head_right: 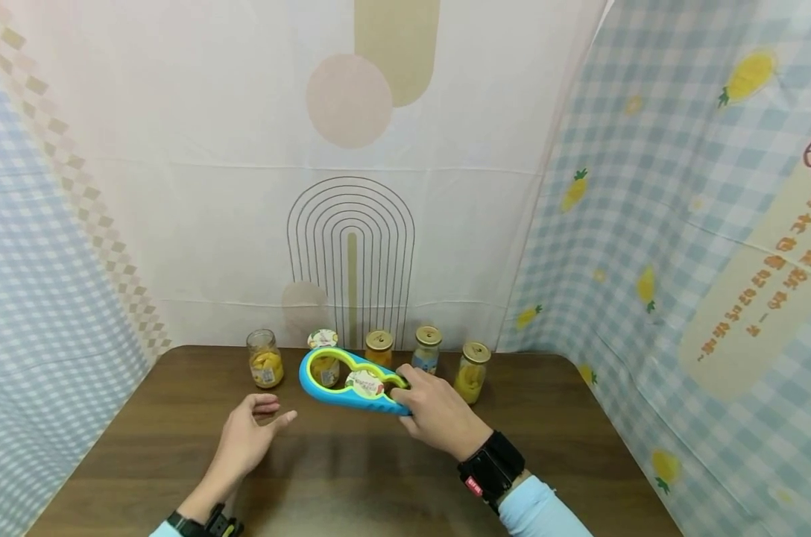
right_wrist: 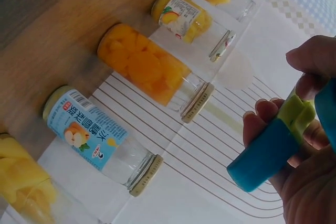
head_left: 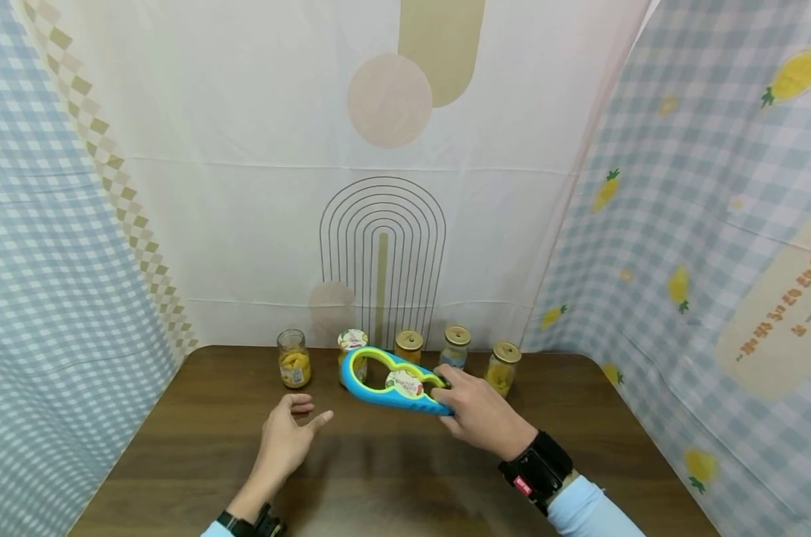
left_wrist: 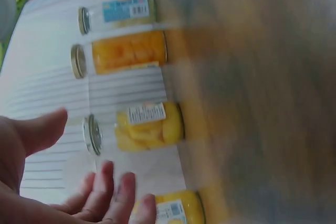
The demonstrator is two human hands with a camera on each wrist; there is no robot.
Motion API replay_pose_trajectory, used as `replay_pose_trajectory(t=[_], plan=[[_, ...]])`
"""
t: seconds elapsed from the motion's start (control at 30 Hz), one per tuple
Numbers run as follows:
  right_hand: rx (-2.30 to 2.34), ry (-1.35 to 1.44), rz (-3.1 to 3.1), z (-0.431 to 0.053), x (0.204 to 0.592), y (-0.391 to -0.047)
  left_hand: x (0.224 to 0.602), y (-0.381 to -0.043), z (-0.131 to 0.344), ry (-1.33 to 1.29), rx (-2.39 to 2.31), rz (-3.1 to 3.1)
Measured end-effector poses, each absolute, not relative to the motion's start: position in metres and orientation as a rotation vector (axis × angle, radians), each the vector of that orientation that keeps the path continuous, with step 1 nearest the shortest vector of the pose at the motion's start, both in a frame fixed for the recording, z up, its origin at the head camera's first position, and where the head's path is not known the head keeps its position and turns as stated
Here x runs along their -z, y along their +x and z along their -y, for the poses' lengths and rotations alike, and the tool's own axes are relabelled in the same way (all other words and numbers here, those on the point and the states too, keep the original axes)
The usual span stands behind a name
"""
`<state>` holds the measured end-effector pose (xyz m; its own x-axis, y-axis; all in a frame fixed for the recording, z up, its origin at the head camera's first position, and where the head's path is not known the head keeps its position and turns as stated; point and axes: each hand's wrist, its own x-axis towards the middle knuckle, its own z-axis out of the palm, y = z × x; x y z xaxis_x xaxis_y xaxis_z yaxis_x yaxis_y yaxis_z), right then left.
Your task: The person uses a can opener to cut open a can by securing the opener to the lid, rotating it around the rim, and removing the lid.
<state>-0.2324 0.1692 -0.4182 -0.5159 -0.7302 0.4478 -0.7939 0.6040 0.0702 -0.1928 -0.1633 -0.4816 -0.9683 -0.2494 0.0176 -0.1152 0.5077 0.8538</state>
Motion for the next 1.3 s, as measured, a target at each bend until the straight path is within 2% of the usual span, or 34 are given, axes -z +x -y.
replay_pose_trajectory(t=[0.13, 0.4, 0.83, 1.17, 1.3], plan=[[-0.199, 1.217, 2.409, -0.17, 0.421, -0.232, 0.483, -0.182, 0.156, 0.312, 1.574, 2.497], [-0.189, 1.221, 2.383, -0.17, 0.421, -0.233, 0.481, -0.181, 0.148, 0.324, 2.055, 2.339], [-0.158, 1.236, 2.363, -0.168, 0.413, -0.233, 0.479, -0.183, 0.137, 0.262, 2.274, 2.265], [-0.169, 1.333, 2.271, -0.154, 0.408, -0.234, 0.458, -0.191, 0.122, -0.342, 3.062, 1.727], [-0.155, 1.348, 2.265, -0.151, 0.407, -0.232, 0.45, -0.19, 0.116, -0.476, 3.306, 1.476]])
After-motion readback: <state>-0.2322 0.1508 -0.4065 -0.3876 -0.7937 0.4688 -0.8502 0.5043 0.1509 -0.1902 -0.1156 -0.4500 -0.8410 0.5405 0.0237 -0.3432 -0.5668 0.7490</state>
